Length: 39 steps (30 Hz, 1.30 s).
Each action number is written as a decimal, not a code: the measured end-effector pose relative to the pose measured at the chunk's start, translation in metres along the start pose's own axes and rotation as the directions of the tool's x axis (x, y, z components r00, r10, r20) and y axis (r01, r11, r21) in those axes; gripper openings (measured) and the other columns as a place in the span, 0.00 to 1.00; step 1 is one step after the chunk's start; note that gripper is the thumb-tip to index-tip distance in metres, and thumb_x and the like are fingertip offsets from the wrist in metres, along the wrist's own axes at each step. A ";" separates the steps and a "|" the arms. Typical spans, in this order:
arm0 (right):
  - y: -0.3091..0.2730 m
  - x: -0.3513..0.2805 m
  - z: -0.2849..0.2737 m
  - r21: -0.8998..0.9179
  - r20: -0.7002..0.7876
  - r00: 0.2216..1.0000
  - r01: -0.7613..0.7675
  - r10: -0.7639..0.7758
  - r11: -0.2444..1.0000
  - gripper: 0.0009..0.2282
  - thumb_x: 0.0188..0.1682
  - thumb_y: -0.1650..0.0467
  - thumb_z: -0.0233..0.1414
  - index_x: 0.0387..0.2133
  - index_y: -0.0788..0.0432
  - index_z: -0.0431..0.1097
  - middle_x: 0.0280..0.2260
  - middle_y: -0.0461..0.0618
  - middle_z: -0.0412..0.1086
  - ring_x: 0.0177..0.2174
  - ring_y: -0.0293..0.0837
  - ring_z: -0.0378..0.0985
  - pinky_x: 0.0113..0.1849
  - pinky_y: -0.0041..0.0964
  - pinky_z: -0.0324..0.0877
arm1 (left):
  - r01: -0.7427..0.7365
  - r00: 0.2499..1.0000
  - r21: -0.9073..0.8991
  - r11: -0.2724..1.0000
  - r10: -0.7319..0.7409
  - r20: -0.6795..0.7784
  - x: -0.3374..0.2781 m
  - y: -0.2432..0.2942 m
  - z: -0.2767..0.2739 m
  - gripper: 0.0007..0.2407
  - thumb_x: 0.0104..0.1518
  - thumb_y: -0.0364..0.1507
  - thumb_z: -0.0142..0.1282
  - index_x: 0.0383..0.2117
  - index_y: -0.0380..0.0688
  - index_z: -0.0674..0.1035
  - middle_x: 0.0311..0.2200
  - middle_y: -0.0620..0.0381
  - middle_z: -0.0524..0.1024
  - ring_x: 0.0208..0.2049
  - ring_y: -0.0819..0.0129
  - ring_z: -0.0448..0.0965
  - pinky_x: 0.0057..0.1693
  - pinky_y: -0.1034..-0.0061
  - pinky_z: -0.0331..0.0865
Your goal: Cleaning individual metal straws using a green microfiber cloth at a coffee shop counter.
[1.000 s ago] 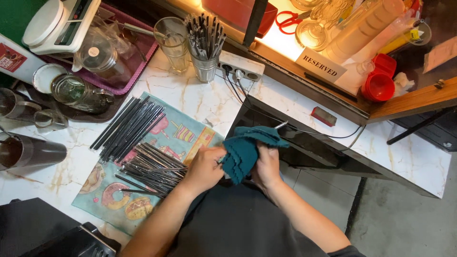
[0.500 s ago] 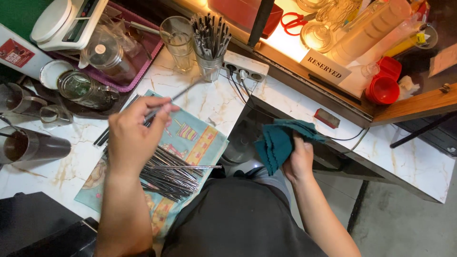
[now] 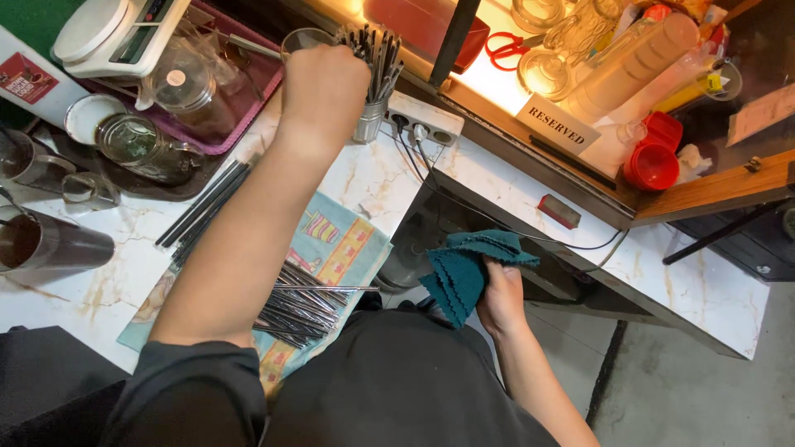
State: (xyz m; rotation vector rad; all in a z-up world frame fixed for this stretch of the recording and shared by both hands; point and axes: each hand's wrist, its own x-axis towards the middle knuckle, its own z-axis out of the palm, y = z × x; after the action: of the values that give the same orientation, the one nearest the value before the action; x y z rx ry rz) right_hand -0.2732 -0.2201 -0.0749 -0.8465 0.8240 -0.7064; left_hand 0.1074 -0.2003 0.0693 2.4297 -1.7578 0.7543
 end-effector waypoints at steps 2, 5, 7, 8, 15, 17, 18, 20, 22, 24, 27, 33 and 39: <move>0.006 -0.002 -0.002 0.003 0.005 1.000 0.001 -0.001 1.000 0.10 0.57 0.70 0.49 0.47 0.62 0.71 0.47 0.51 0.74 0.47 0.45 0.75 0.49 0.42 0.71 | 0.002 1.000 0.021 1.000 -0.002 -0.009 0.012 0.007 0.024 0.04 0.50 0.27 0.60 0.22 0.52 0.86 0.25 0.57 0.80 0.30 0.62 0.84 0.32 0.70 0.74; 0.009 -0.006 0.002 0.012 0.021 1.000 0.000 -0.001 1.000 0.10 0.57 0.70 0.49 0.48 0.62 0.71 0.48 0.51 0.74 0.47 0.45 0.75 0.50 0.42 0.70 | -0.013 0.999 0.074 0.997 0.017 -0.045 0.018 0.014 0.034 0.03 0.49 0.28 0.60 0.23 0.51 0.85 0.27 0.57 0.80 0.30 0.63 0.84 0.32 0.71 0.74; 0.010 -0.007 0.001 0.017 0.035 0.999 -0.003 0.002 1.000 0.10 0.56 0.71 0.49 0.48 0.62 0.71 0.48 0.50 0.74 0.47 0.45 0.75 0.50 0.42 0.70 | -0.029 0.997 0.109 0.994 0.037 -0.069 0.012 0.014 0.021 0.02 0.49 0.28 0.61 0.25 0.51 0.85 0.29 0.57 0.80 0.32 0.64 0.84 0.33 0.72 0.74; 0.012 -0.008 -0.002 0.025 0.046 0.999 -0.009 0.007 1.000 0.10 0.57 0.70 0.49 0.48 0.62 0.71 0.48 0.51 0.73 0.48 0.45 0.75 0.51 0.43 0.70 | -0.017 0.997 0.051 0.999 0.021 -0.068 0.005 0.013 0.008 0.10 0.50 0.28 0.62 0.39 0.46 0.83 0.28 0.56 0.80 0.31 0.62 0.84 0.32 0.70 0.74; 0.010 -0.004 -0.018 0.207 0.136 0.989 -0.080 0.052 0.975 0.15 0.58 0.66 0.45 0.54 0.60 0.66 0.53 0.54 0.70 0.53 0.50 0.73 0.56 0.49 0.67 | 0.253 0.949 -0.456 0.853 -0.128 0.287 -0.102 -0.005 -0.090 0.09 0.48 0.32 0.70 0.33 0.48 0.84 0.33 0.55 0.81 0.38 0.53 0.81 0.43 0.60 0.72; 0.004 -0.001 -0.018 0.234 0.185 0.980 -0.117 0.074 0.965 0.17 0.58 0.64 0.44 0.55 0.61 0.66 0.54 0.54 0.70 0.54 0.51 0.72 0.57 0.50 0.66 | 0.316 0.905 -0.440 0.841 -0.128 0.405 -0.135 -0.002 -0.074 0.08 0.47 0.32 0.70 0.32 0.49 0.85 0.33 0.55 0.81 0.40 0.53 0.80 0.46 0.59 0.72; 0.002 -0.006 -0.019 0.261 0.222 0.971 -0.150 0.092 0.954 0.19 0.59 0.62 0.43 0.56 0.61 0.65 0.55 0.55 0.69 0.54 0.52 0.72 0.57 0.51 0.65 | 0.371 0.848 -0.424 0.826 -0.115 0.517 -0.156 0.001 -0.068 0.06 0.46 0.32 0.69 0.30 0.50 0.86 0.33 0.55 0.81 0.42 0.53 0.78 0.48 0.59 0.71; 0.004 -0.008 -0.024 0.270 0.255 0.961 -0.178 0.108 0.946 0.19 0.60 0.61 0.43 0.57 0.62 0.65 0.56 0.56 0.69 0.55 0.52 0.72 0.57 0.52 0.65 | 0.361 0.846 -0.465 0.808 -0.075 0.527 -0.188 0.009 -0.054 0.07 0.45 0.31 0.69 0.29 0.50 0.87 0.34 0.55 0.81 0.44 0.53 0.77 0.50 0.60 0.70; 0.002 -0.006 -0.021 0.279 0.296 0.950 -0.182 0.095 0.943 0.20 0.61 0.61 0.42 0.57 0.62 0.65 0.56 0.56 0.69 0.55 0.53 0.71 0.58 0.52 0.65 | 0.340 0.859 -0.509 0.791 -0.040 0.511 -0.212 0.016 -0.046 0.07 0.45 0.31 0.69 0.29 0.49 0.87 0.35 0.56 0.80 0.45 0.53 0.75 0.52 0.60 0.68; -0.002 -0.003 -0.014 0.243 0.293 0.952 -0.163 0.087 0.956 0.19 0.60 0.61 0.43 0.57 0.62 0.65 0.55 0.57 0.69 0.54 0.53 0.72 0.57 0.52 0.65 | 0.280 0.887 -0.568 0.774 0.018 0.462 -0.227 0.024 -0.042 0.05 0.47 0.31 0.68 0.29 0.49 0.87 0.34 0.59 0.79 0.46 0.57 0.73 0.56 0.63 0.65; -0.003 -0.002 -0.011 0.214 0.301 0.950 -0.151 0.082 0.965 0.19 0.60 0.61 0.43 0.56 0.63 0.66 0.54 0.57 0.70 0.54 0.52 0.72 0.57 0.51 0.66 | 0.248 0.887 -0.574 0.781 0.055 0.458 -0.225 0.027 -0.053 0.06 0.44 0.30 0.68 0.28 0.49 0.87 0.34 0.61 0.78 0.47 0.59 0.72 0.57 0.64 0.63; 0.005 -0.002 -0.004 0.222 0.308 0.948 -0.154 0.081 0.963 0.17 0.61 0.63 0.44 0.55 0.63 0.66 0.54 0.57 0.70 0.53 0.53 0.73 0.56 0.51 0.67 | 0.167 0.882 -0.501 0.849 0.099 0.461 -0.227 0.026 -0.054 0.06 0.42 0.29 0.67 0.26 0.52 0.88 0.36 0.58 0.76 0.48 0.57 0.70 0.58 0.63 0.62; -0.004 -0.009 0.003 0.241 0.420 0.905 -0.180 0.065 0.954 0.21 0.60 0.60 0.46 0.58 0.63 0.64 0.55 0.59 0.69 0.55 0.54 0.72 0.58 0.53 0.65 | 0.247 0.946 -0.686 0.684 -0.015 0.325 -0.211 0.020 -0.073 0.06 0.52 0.28 0.64 0.34 0.46 0.86 0.33 0.57 0.79 0.38 0.57 0.76 0.46 0.66 0.69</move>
State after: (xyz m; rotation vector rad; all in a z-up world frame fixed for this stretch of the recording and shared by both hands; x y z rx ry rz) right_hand -0.2758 -0.2140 -0.0668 -0.6502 0.3850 -0.4909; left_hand 0.0141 0.0020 0.0422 2.1075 -1.5057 -0.3230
